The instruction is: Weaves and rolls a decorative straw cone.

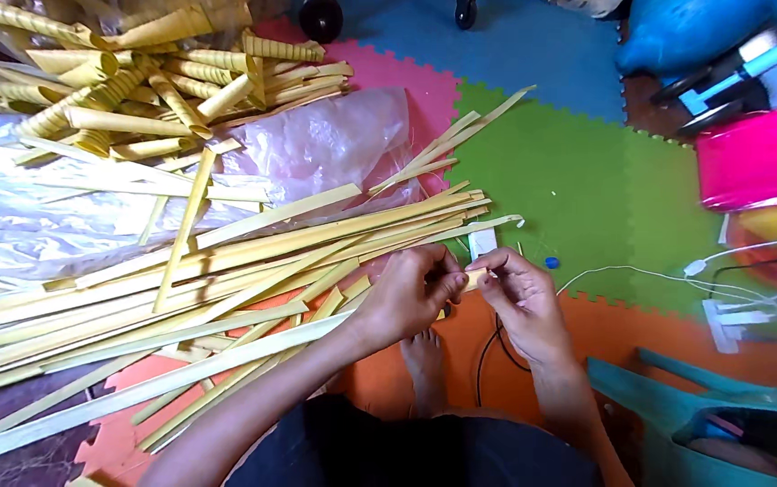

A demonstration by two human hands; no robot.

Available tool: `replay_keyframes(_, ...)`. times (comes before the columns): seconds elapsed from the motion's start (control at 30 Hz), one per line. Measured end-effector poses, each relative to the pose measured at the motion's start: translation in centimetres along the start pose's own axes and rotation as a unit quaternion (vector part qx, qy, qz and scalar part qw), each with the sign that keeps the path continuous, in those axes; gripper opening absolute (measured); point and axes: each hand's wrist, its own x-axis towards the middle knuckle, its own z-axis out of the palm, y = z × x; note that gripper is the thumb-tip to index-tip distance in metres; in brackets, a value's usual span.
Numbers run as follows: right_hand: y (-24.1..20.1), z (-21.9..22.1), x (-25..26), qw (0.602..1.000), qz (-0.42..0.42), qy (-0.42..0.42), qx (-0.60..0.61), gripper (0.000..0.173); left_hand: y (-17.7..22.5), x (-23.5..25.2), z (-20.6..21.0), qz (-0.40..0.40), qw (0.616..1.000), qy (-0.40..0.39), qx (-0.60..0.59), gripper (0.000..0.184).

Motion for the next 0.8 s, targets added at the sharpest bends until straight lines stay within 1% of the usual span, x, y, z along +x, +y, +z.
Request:
replay_keyframes(0.03,0.0,-0.3,-0.1,0.999,-0.003,-0.030,0.016,0.018,-0.1,0.0,-0.1,-0.011,1.000,-0.016,-0.024,0.011)
replay_keyframes(0.07,0.1,-0.4,-0.1,0.999,-0.016,-0.036,0.009,0.022,0.0,0.0,-0.1,-0.023,0.998,-0.034,-0.043,0.013)
replay_keyframes(0.17,0.6,0.3,-0.7,0.997,-0.061,0.034,-0.038,0.016,0.0,0.2,0.2,-0.038,0.996,-0.062,-0.058,0.017)
replay_keyframes(0.27,0.9,1.2,-0.9,0.990,-0.089,0.099,-0.039,0.006,-0.2,0.3,0.7,-0.019,0.995,-0.049,-0.084,0.016)
replay_keyframes(0.33,0.8,1.4,-0.8,0.988,-0.095,0.117,-0.042,0.004,-0.2,0.3,0.8,0.004,0.995,-0.036,-0.097,0.014)
replay_keyframes(0.37,0.8,1.3,-0.7,0.987,-0.097,0.122,-0.043,0.004,-0.1,0.2,0.7,0.018,0.996,-0.030,-0.078,0.011)
replay_keyframes(0.43,1.0,1.2,-0.5,0.986,-0.098,0.127,-0.038,0.004,0.2,0.1,0.7,0.056,0.998,-0.012,0.026,0.012)
replay_keyframes(0.53,1.1,1.6,-0.4,0.988,-0.068,0.137,-0.007,0.004,0.8,0.2,0.8,0.129,0.975,0.034,0.176,0.008)
replay_keyframes(0.57,1.2,1.7,-0.3,0.989,-0.043,0.140,0.007,0.005,0.7,0.2,1.0,0.154,0.960,0.054,0.227,0.008)
replay_keyframes(0.63,1.2,1.9,-0.1,0.988,0.012,0.149,0.038,0.011,-0.1,0.3,1.5,0.215,0.913,0.100,0.332,0.007)
replay_keyframes(0.67,1.1,2.0,0.1,0.987,0.027,0.151,0.046,0.012,-0.6,0.4,1.8,0.245,0.888,0.121,0.371,0.007)
replay_keyframes(0.7,1.0,1.9,0.2,0.988,0.025,0.147,0.041,0.014,-1.0,0.5,1.9,0.266,0.872,0.136,0.388,0.008)
replay_keyframes(0.73,0.8,1.8,0.3,0.990,0.010,0.137,0.024,0.017,-1.1,0.5,1.8,0.269,0.874,0.140,0.379,0.009)
replay_keyframes(0.77,0.8,1.6,0.3,0.992,-0.011,0.126,-0.002,0.020,-0.9,0.4,1.6,0.250,0.895,0.135,0.343,0.010)
replay_keyframes(0.8,0.7,1.4,0.4,0.992,-0.031,0.121,-0.025,0.022,-0.5,0.3,1.4,0.210,0.927,0.125,0.286,0.010)
